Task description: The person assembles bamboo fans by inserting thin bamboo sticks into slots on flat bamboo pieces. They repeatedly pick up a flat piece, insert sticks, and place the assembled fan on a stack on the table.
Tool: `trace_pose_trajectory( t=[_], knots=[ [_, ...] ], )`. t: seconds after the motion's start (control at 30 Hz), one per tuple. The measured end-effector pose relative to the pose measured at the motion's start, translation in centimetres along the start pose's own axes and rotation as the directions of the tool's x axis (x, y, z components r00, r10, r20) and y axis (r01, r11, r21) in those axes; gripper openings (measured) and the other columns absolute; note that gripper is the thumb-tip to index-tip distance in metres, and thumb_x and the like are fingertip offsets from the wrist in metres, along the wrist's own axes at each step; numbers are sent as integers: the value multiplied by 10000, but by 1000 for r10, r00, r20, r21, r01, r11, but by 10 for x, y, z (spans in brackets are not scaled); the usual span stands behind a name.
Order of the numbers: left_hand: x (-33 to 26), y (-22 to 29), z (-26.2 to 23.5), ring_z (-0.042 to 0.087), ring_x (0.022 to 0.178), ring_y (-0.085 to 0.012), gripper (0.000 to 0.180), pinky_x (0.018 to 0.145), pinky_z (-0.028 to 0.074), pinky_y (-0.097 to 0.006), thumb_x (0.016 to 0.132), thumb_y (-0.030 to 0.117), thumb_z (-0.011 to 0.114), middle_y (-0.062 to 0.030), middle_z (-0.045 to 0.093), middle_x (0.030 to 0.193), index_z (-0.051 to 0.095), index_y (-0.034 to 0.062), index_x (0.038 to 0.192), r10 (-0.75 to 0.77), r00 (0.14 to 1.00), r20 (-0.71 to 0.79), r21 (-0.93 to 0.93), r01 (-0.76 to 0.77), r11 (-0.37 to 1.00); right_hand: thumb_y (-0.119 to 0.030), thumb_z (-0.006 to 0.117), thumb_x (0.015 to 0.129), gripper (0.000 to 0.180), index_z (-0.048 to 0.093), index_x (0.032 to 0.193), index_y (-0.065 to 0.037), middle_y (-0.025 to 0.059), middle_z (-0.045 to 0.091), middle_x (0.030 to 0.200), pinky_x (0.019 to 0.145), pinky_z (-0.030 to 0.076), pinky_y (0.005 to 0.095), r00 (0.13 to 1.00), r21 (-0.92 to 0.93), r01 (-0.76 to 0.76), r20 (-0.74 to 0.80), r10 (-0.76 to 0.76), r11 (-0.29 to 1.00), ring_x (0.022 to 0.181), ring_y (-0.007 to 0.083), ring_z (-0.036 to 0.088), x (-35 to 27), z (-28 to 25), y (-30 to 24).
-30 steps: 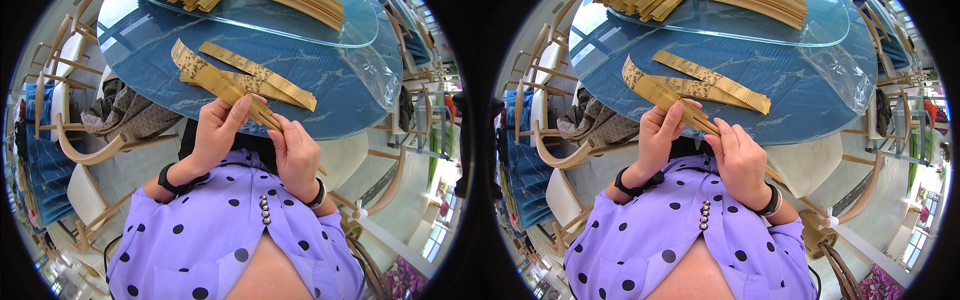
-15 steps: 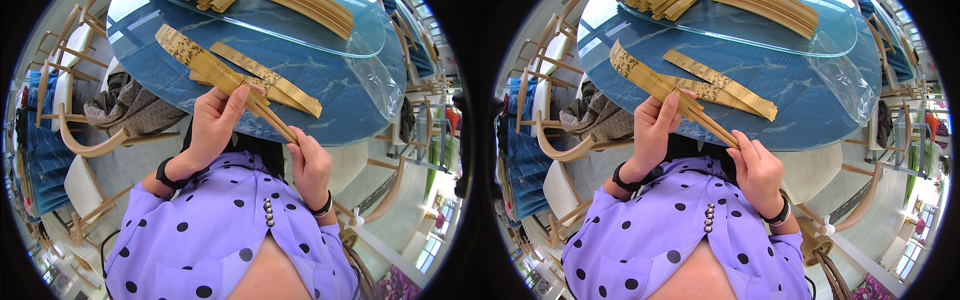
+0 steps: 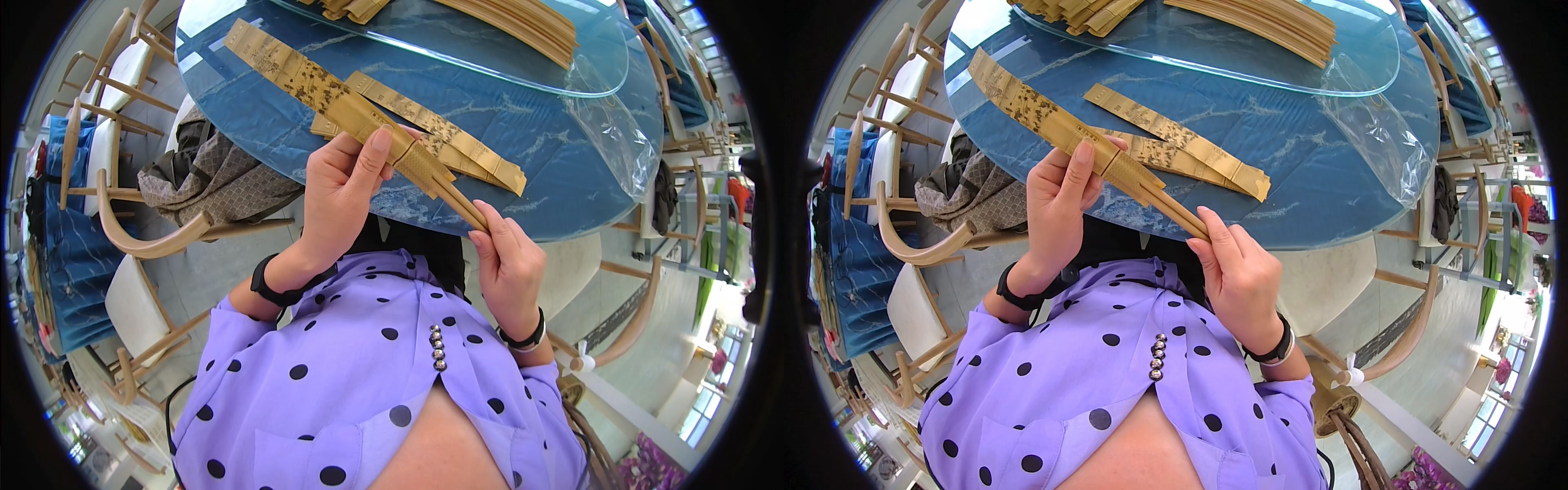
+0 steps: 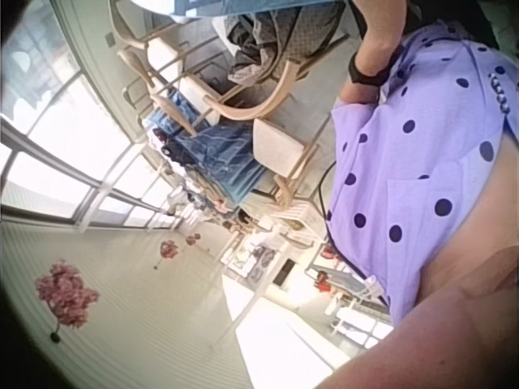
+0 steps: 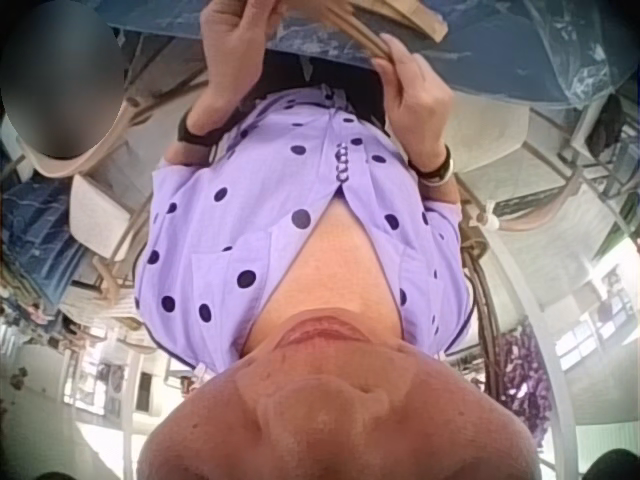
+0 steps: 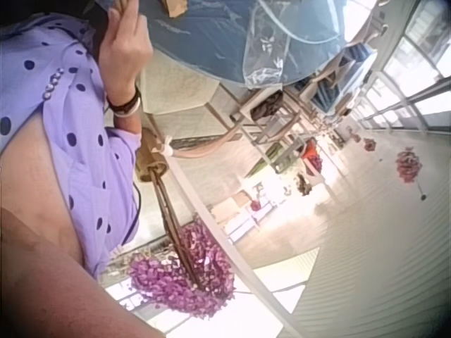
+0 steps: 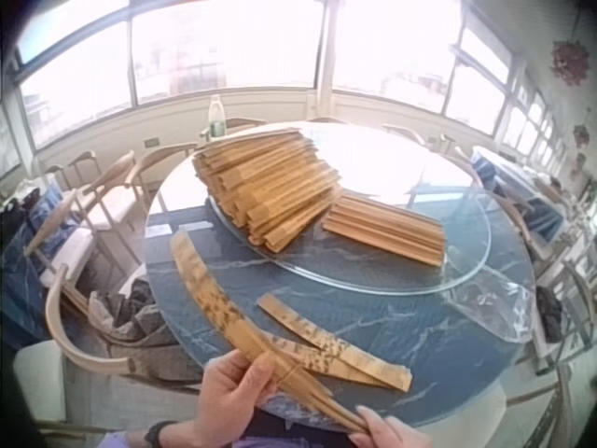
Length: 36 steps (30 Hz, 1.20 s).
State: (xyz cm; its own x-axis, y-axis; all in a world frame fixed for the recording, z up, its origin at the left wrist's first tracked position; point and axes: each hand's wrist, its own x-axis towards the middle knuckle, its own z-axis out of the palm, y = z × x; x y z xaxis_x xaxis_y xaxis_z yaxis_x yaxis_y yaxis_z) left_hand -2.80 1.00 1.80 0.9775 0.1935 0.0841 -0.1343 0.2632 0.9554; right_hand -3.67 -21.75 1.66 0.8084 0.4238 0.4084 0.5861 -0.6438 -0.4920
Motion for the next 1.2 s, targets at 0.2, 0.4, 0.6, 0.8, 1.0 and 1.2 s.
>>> trace_pose_trajectory(
  t=[0.2, 0.4, 0.6, 0.8, 1.0, 1.2],
  knots=[
    [-8, -15, 6, 306, 566, 9, 328, 504, 221, -199, 1091, 244, 550, 70, 507, 673, 709, -39, 1140, 21, 1000, 15, 49, -21, 999, -183, 727, 941, 361, 677, 1265, -30, 80, 507, 707, 507, 426, 360, 1000, -36, 3, 0, -3, 999, 563, 234, 524, -1, 2, -5],
    [-7, -12, 3, 303, 554, 3, 325, 499, 210, -203, 1089, 247, 552, 69, 499, 658, 714, -34, 1106, -24, 999, -37, 3, 24, 1000, -171, 739, 929, 353, 677, 1242, -20, 88, 531, 723, 517, 434, 358, 1000, 1, -4, 10, 4, 1000, 575, 239, 539, 3, 0, -4],
    [-1, -6, -8, 288, 549, -3, 322, 491, 200, -209, 1088, 250, 555, 68, 499, 656, 709, -32, 1115, -33, 994, -103, -46, 29, 999, -169, 737, 931, 291, 685, 1175, -19, 88, 555, 725, 521, 436, 353, 1000, 0, -18, 23, 18, 1000, 584, 244, 553, -8, -10, 10],
    [-7, -14, 2, 283, 548, -2, 320, 493, 206, -210, 1091, 244, 548, 71, 484, 659, 702, -32, 1136, -65, 996, -63, -68, 61, 996, -172, 728, 936, 260, 686, 1146, -24, 87, 574, 742, 527, 435, 354, 999, -27, 36, -27, -37, 999, 596, 245, 561, -6, -7, 6],
    [-2, -6, -5, 293, 553, -2, 337, 500, 218, -203, 1101, 255, 526, 72, 481, 668, 703, -31, 1129, -71, 997, -32, -138, 66, 988, -170, 727, 935, 265, 681, 1149, -20, 88, 577, 750, 537, 444, 354, 1000, -28, 9, 3, -9, 1000, 614, 248, 570, -8, -11, 9],
    [-9, -21, 4, 303, 571, 2, 344, 507, 217, -198, 1101, 276, 525, 74, 480, 677, 700, -18, 1140, -116, 993, -23, -74, 114, 991, -176, 723, 941, 266, 677, 1153, -23, 83, 573, 750, 535, 442, 357, 1000, -34, 15, -15, -16, 999, 606, 248, 562, -8, -7, 4]
  ],
)
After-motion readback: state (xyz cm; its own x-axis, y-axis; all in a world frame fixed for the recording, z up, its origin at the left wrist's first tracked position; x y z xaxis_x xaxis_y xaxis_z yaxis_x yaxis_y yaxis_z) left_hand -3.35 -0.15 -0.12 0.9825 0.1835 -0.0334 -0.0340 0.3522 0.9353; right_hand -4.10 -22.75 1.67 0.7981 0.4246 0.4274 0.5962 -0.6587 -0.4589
